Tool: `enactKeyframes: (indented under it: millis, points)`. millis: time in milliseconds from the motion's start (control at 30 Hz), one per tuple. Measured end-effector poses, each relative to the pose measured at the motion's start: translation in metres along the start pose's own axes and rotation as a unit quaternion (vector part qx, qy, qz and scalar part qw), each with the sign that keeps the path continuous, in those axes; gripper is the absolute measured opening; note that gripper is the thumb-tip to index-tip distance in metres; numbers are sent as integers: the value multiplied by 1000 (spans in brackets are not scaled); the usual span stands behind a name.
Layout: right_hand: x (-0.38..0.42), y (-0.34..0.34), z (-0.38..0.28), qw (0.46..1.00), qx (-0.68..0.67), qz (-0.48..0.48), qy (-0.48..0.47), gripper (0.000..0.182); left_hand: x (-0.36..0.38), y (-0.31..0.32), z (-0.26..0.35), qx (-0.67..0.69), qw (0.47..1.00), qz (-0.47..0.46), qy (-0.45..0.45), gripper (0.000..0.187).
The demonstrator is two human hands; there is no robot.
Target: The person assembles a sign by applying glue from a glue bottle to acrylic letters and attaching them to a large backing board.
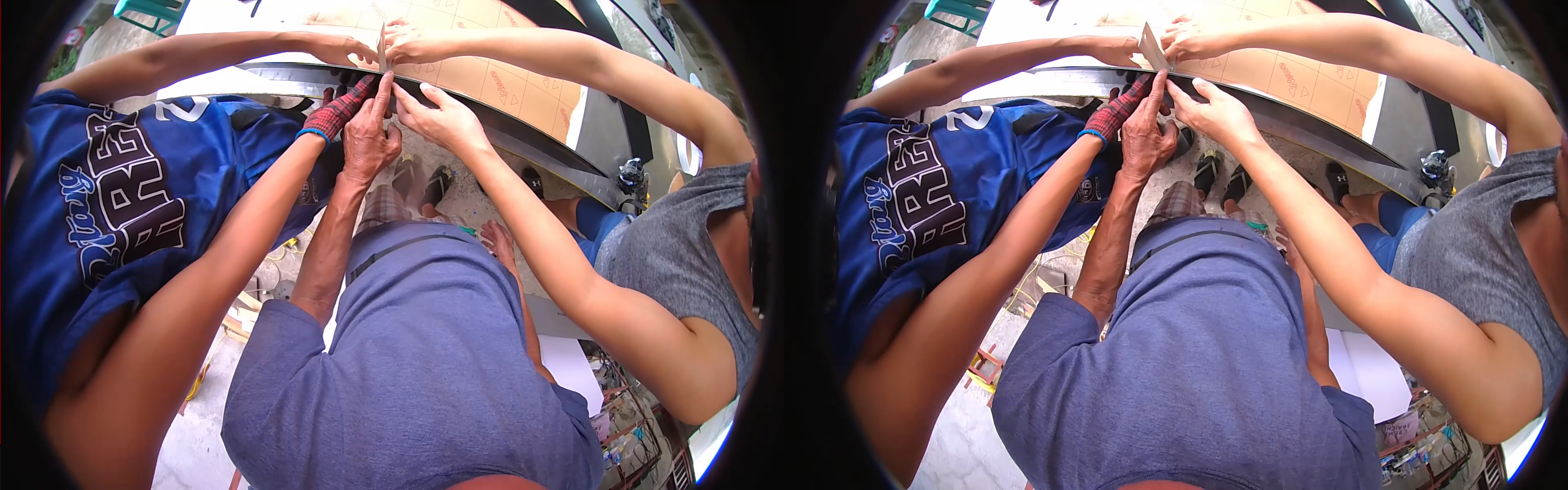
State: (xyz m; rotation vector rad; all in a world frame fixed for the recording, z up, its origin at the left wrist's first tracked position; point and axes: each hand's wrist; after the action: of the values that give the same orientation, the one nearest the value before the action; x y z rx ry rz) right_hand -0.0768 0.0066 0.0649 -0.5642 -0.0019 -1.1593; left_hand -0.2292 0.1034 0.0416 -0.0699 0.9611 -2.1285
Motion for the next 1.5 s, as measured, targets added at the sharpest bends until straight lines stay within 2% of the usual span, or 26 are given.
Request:
enactKeyframes:
  millis: [300,400,467,533,600,633,667,700,733,767,833,900,1000,1100,1200,1233,1333,1467,1500]
  points:
    - [18,-20,-7,998,47,-42,-28,46,6,0,3,-12,1000,11,-13,90]
    - [35,-25,-21,998,-43,-37,-1,42,6,2,5,-10,1000,25,-4,90]
    - [51,-22,-38,999,-7,-41,-17,45,6,5,4,-6,998,55,26,90]
    - [71,-15,-62,997,40,-49,-33,48,12,5,4,41,999,28,6,85]
    - [102,-16,-120,979,143,-106,-100,52,23,6,6,70,997,-5,-10,81]
    - [118,-15,-162,923,292,-153,-199,53,31,6,7,75,997,-24,-17,78]
    - [139,-26,-215,721,567,-161,-365,55,36,8,6,79,996,-42,-23,76]
    - [153,-46,-260,341,759,-42,-552,57,45,20,-7,82,996,-40,-18,64]
    - [162,-57,-286,278,758,-1,-590,59,55,25,-18,80,991,-90,-50,62]
    - [170,-66,-308,246,749,28,-615,61,65,30,-26,76,984,-139,-81,60]
    - [178,-73,-321,228,748,51,-622,59,85,41,-46,58,964,-223,-135,60]
    - [182,-78,-332,203,753,32,-626,65,107,54,-69,33,938,-294,-183,63]
    - [182,-75,-357,192,759,26,-621,68,131,67,-100,47,906,-320,-272,70]
    - [186,-76,-365,197,765,35,-613,66,141,69,-110,0,887,-352,-298,73]
    - [188,-80,-372,203,770,35,-603,64,158,71,-120,46,865,-359,-348,75]
    - [190,-78,-374,204,771,29,-603,62,157,64,-107,56,851,-365,-373,82]
    - [195,-78,-380,187,778,39,-598,61,173,75,-114,80,819,-403,-401,83]
    - [206,-88,-387,185,763,25,-618,63,187,82,-121,11,839,-427,-337,84]
    - [205,-94,-382,181,751,31,-635,61,192,85,-128,57,829,-430,-353,82]
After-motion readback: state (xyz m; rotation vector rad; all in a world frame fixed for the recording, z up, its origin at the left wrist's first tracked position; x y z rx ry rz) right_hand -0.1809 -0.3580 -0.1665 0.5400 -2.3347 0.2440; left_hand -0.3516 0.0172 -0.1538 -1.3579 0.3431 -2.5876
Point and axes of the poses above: each hand's wrist, its own x-axis away from the middle knuckle, its own y-axis out of the palm, z = x × y, and after that the axes turned 9 degrees about -y, right-handed
